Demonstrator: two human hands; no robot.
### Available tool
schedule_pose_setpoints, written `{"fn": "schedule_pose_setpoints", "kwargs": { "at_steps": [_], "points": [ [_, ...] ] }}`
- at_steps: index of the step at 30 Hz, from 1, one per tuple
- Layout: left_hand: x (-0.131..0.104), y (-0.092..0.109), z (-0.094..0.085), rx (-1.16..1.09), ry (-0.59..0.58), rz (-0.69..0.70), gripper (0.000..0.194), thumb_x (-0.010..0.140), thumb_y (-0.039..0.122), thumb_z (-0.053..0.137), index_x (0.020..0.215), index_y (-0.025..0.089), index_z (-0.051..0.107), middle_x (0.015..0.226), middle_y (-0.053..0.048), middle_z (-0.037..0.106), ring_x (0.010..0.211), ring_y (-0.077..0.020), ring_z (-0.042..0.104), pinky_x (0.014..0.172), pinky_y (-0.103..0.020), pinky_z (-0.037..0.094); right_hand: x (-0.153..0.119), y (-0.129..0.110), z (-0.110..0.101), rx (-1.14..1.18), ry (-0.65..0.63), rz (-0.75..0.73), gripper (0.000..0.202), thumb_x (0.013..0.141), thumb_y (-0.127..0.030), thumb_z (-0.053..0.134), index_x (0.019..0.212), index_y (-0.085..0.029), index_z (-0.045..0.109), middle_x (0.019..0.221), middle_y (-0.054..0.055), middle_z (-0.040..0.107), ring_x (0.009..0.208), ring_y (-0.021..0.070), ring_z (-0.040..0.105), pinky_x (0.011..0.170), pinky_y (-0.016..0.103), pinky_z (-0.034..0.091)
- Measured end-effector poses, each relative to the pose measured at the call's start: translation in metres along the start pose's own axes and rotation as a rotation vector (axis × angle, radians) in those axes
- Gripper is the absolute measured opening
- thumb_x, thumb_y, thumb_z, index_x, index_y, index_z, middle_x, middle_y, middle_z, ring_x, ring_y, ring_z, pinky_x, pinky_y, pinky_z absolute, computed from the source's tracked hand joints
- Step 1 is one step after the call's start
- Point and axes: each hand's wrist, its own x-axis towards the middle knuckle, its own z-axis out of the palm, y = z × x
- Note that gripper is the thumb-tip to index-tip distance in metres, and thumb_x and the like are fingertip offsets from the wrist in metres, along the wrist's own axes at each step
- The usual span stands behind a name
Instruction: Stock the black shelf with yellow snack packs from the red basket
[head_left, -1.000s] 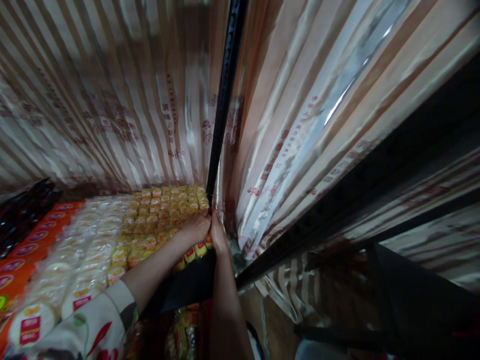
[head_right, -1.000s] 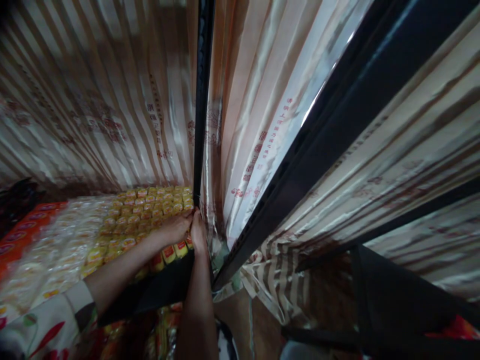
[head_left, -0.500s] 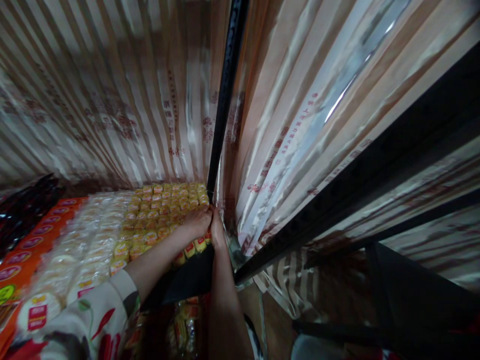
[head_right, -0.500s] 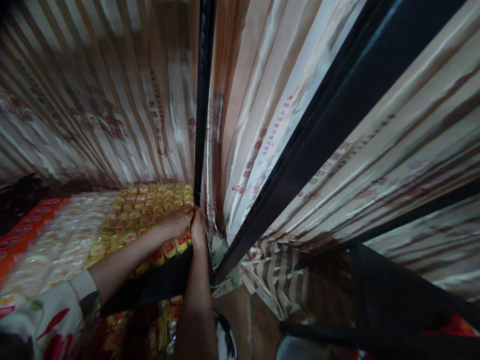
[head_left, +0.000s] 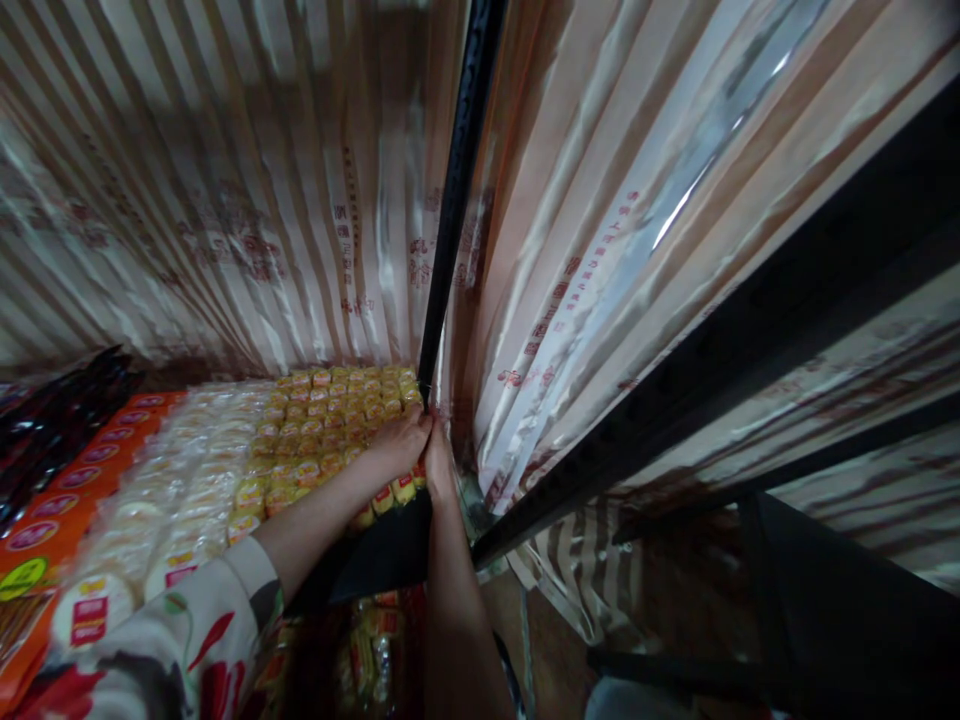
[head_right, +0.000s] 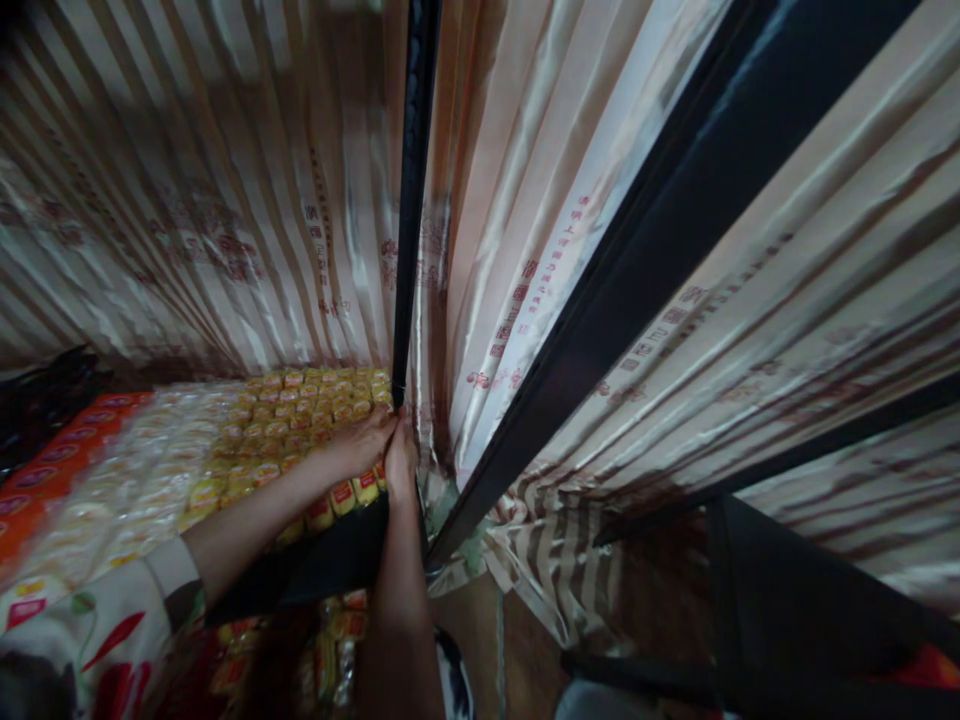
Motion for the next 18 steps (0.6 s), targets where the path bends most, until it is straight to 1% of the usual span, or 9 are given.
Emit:
{"fn": "schedule_pose_setpoints", "kwargs": {
  "at_steps": [2,3,5,7,9,12,14,16,18],
  "points": [
    [-0.005,-0.001,-0.001,0.015,0.062,0.019,0.037,0.087,0.014,0.038,0.123,0.018,0.046,0.128,-0.012,0.046,0.099,-0.0212,0.057,0.081,-0.031,0.046,-0.004,-0.002,-0.001,-0.002,-0.001,0.018,0.068,0.09,-0.057,0.021,0.134,-0.01,0.042,0.138,0.01,0.042,0.13,0.0182,0.035,0.11,0.033,0.02],
    [-0.009,-0.001,-0.001,0.025,0.082,0.023,0.036,0.086,0.013,0.038,0.121,0.017,0.047,0.129,-0.012,0.045,0.101,-0.0214,0.057,0.082,-0.031,0.046,-0.007,-0.003,-0.002,-0.008,0.001,0.029,0.069,0.09,-0.057,0.02,0.134,-0.01,0.042,0.139,0.01,0.041,0.131,0.0178,0.034,0.111,0.032,0.02],
    [-0.021,0.0,0.002,0.038,0.109,0.011,0.03,0.086,0.013,0.038,0.112,0.015,0.053,0.126,-0.013,0.047,0.099,-0.0214,0.057,0.081,-0.031,0.047,-0.016,-0.006,-0.004,-0.034,0.022,0.006,0.07,0.089,-0.058,0.018,0.134,-0.01,0.043,0.139,0.01,0.042,0.131,0.0173,0.034,0.111,0.032,0.02],
    [-0.037,0.004,0.01,0.027,0.145,-0.018,0.027,0.087,0.015,0.036,0.106,0.014,0.056,0.117,-0.012,0.052,0.094,-0.021,0.059,0.078,-0.032,0.048,-0.028,-0.008,-0.006,-0.059,0.039,-0.054,0.07,0.09,-0.057,0.015,0.133,-0.009,0.043,0.14,0.011,0.04,0.131,0.0167,0.033,0.111,0.032,0.02],
    [-0.058,0.008,0.026,-0.019,0.238,-0.039,0.028,0.089,0.017,0.034,0.107,0.015,0.055,0.112,-0.01,0.055,0.095,-0.02,0.058,0.08,-0.031,0.048,-0.042,-0.008,-0.007,-0.097,0.047,-0.111,0.068,0.091,-0.054,0.015,0.134,-0.009,0.041,0.141,0.012,0.038,0.132,0.0167,0.032,0.111,0.034,0.02],
    [-0.091,0.013,0.059,-0.097,0.297,-0.112,0.032,0.091,0.018,0.03,0.106,0.018,0.058,0.107,-0.008,0.059,0.098,-0.0182,0.057,0.082,-0.029,0.049,-0.06,-0.004,-0.008,-0.216,0.093,-0.132,0.063,0.09,-0.048,0.023,0.134,-0.007,0.04,0.141,0.015,0.038,0.131,0.0193,0.033,0.11,0.037,0.021],
    [-0.111,0.015,0.082,-0.103,0.337,-0.158,0.035,0.088,0.013,0.031,0.109,0.018,0.058,0.11,-0.007,0.061,0.099,-0.0179,0.058,0.084,-0.03,0.05,-0.069,0.0,-0.009,-0.308,0.142,-0.137,0.061,0.089,-0.045,0.028,0.132,-0.005,0.042,0.138,0.017,0.041,0.13,0.0215,0.034,0.109,0.039,0.023],
    [-0.126,0.015,0.101,-0.041,0.442,-0.132,0.036,0.087,0.011,0.033,0.112,0.016,0.058,0.12,-0.008,0.059,0.113,-0.0216,0.052,0.095,-0.037,0.045,-0.075,0.005,-0.008,-0.374,0.165,-0.158,0.057,0.088,-0.04,0.029,0.13,-0.005,0.045,0.136,0.017,0.043,0.128,0.0223,0.036,0.108,0.04,0.026],
    [-0.133,0.012,0.114,0.023,0.535,-0.081,0.038,0.085,0.01,0.036,0.117,0.016,0.057,0.129,-0.008,0.053,0.126,-0.0244,0.041,0.102,-0.044,0.04,-0.079,0.01,-0.008,-0.428,0.161,-0.19,0.053,0.087,-0.037,0.031,0.129,-0.008,0.046,0.136,0.017,0.044,0.128,0.0224,0.037,0.107,0.041,0.028]
  ]
}}
